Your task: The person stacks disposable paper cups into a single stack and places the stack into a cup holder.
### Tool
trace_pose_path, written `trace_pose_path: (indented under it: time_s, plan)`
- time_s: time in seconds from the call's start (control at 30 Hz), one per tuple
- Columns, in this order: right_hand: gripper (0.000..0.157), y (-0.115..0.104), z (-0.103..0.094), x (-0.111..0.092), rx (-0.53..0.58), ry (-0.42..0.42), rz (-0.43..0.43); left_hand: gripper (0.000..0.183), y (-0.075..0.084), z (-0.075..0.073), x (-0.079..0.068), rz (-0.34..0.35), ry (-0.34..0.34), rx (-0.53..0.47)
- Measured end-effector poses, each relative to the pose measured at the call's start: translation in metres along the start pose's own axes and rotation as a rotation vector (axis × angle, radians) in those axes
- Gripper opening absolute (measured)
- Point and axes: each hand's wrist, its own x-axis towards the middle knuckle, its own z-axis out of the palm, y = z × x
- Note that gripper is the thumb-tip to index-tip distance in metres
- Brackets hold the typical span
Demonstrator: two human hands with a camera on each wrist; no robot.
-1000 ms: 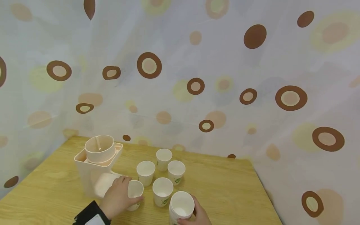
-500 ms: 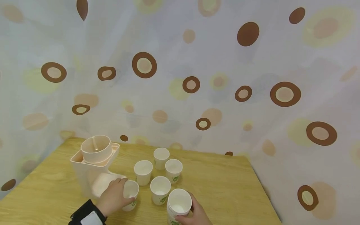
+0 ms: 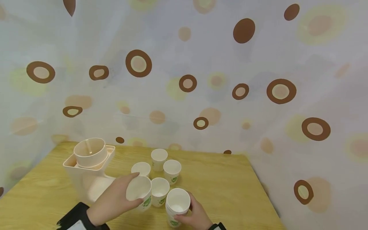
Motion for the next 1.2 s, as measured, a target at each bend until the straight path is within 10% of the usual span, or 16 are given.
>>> trace_pose_path:
  time_s: [0.37,1.2]
  plan:
    - [0.067,0.000,-0.002,-0.001,0.038,0.000,0.007,0.064,0.037,-0.006,0.021,0.202,0.030,0.024]
    - [0.063,-0.001,-0.001,0.000,0.099,-0.036,0.036,0.064,0.069,0.013,0.060,0.322,-0.259,-0.018]
